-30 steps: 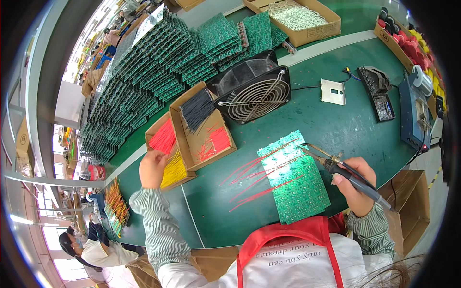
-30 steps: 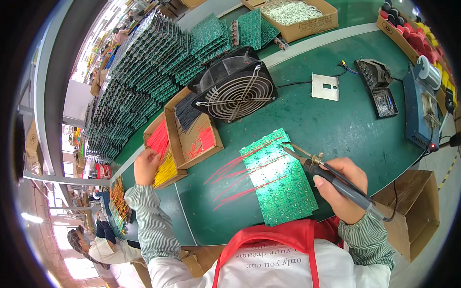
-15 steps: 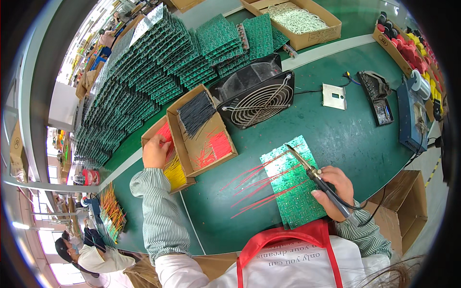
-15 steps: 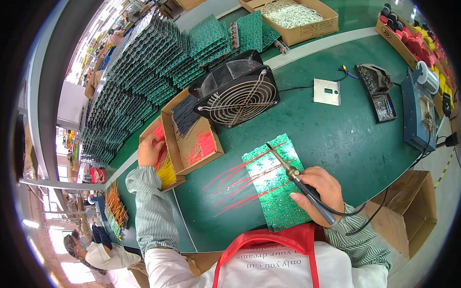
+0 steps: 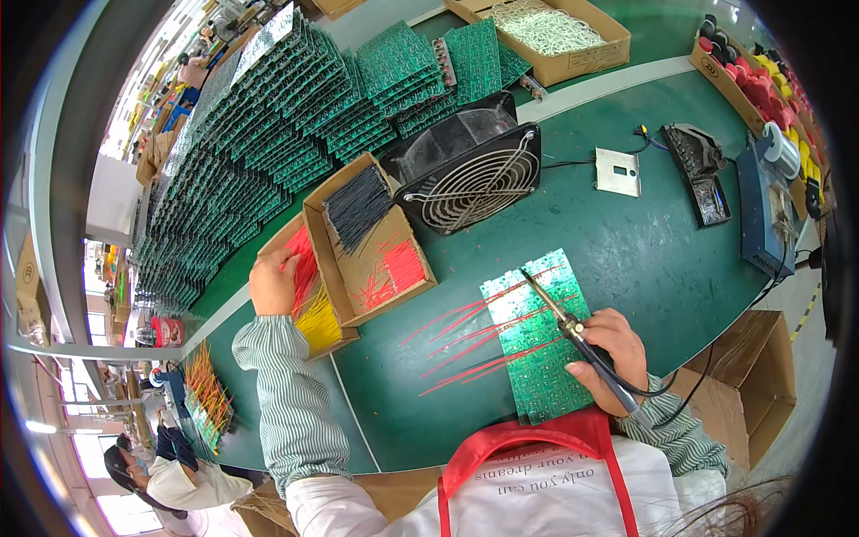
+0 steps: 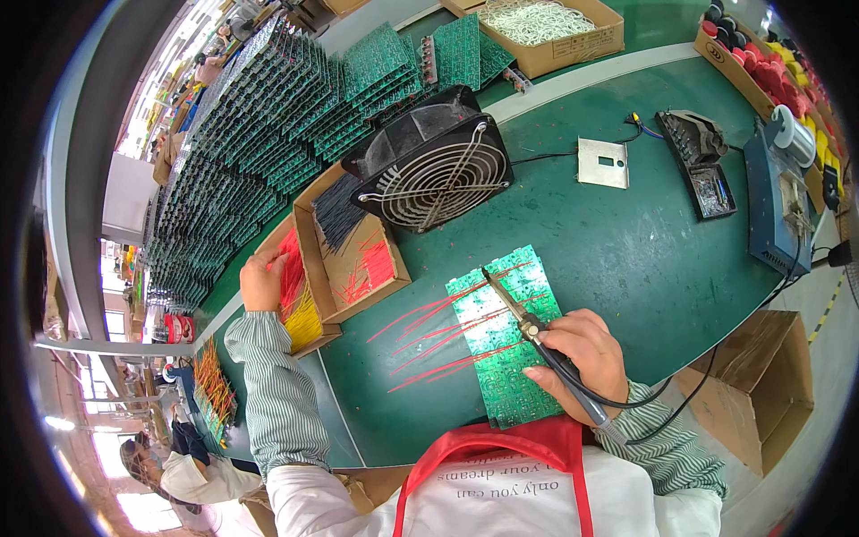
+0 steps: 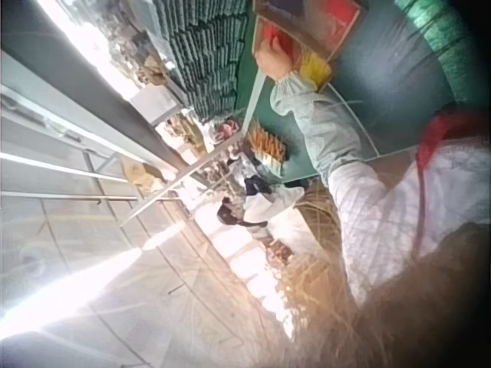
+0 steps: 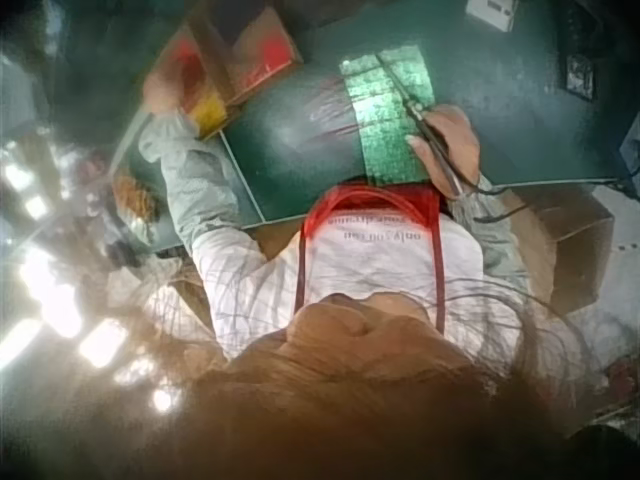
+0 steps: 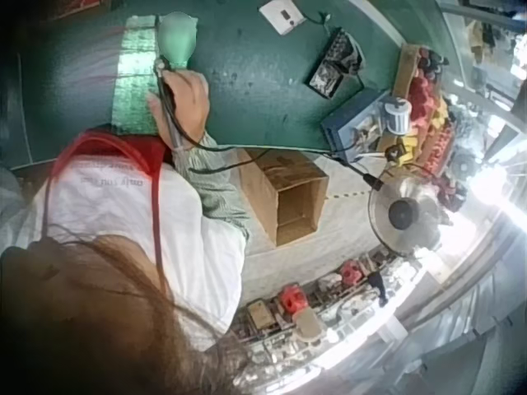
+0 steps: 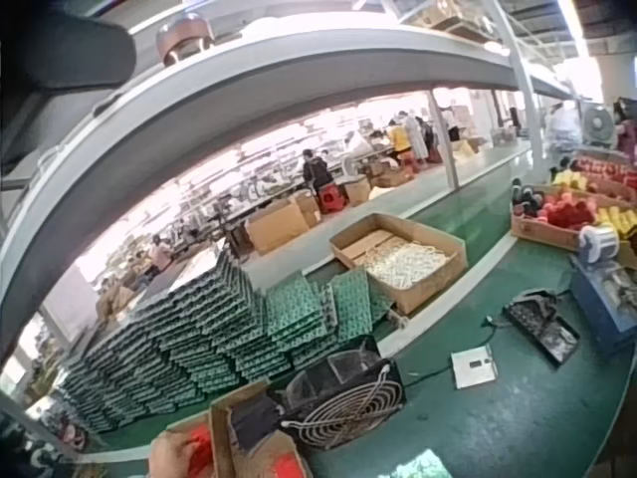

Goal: The person solders wires onto circuit boards using a soldering iron, sets completed boards aside, and retrieves additional wires and boards by hand to continue soldering.

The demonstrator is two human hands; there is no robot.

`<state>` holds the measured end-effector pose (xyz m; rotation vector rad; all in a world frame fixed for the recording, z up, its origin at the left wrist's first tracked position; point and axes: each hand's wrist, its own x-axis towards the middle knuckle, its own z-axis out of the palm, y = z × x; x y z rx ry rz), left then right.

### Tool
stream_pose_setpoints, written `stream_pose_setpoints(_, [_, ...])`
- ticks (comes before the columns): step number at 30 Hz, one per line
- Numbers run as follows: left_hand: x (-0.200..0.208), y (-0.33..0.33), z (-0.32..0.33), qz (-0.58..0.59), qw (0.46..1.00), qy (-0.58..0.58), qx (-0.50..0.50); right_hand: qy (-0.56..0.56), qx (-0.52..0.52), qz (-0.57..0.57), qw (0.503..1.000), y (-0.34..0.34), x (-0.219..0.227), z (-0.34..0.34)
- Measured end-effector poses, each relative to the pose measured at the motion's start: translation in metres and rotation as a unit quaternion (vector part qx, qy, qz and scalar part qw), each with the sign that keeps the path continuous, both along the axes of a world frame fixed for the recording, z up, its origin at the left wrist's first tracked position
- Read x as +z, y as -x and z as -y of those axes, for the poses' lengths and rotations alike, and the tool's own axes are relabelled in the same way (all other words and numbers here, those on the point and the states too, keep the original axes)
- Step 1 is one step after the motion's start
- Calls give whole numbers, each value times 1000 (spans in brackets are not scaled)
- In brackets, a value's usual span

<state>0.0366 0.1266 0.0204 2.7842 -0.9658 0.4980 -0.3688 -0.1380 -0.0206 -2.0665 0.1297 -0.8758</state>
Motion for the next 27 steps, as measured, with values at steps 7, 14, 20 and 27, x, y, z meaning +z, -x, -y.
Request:
stream_pose_setpoints(7, [1,-4,4,-20,1000,-13,-16,18,-15,2,1000,2,1,0])
stream_pose_setpoints(14, [-10,-12,-2,-79,996,30,-29,27,-12,19,999,11,10,11])
stream_pose_setpoints(20, [13,-15,1,-64,994,17,-91,16,-22,24,999,20,23,21])
stream_pose_setpoints(27, [69,61,30,-58,979,-112,-160,-10,-34,-4,999,27,32,33])
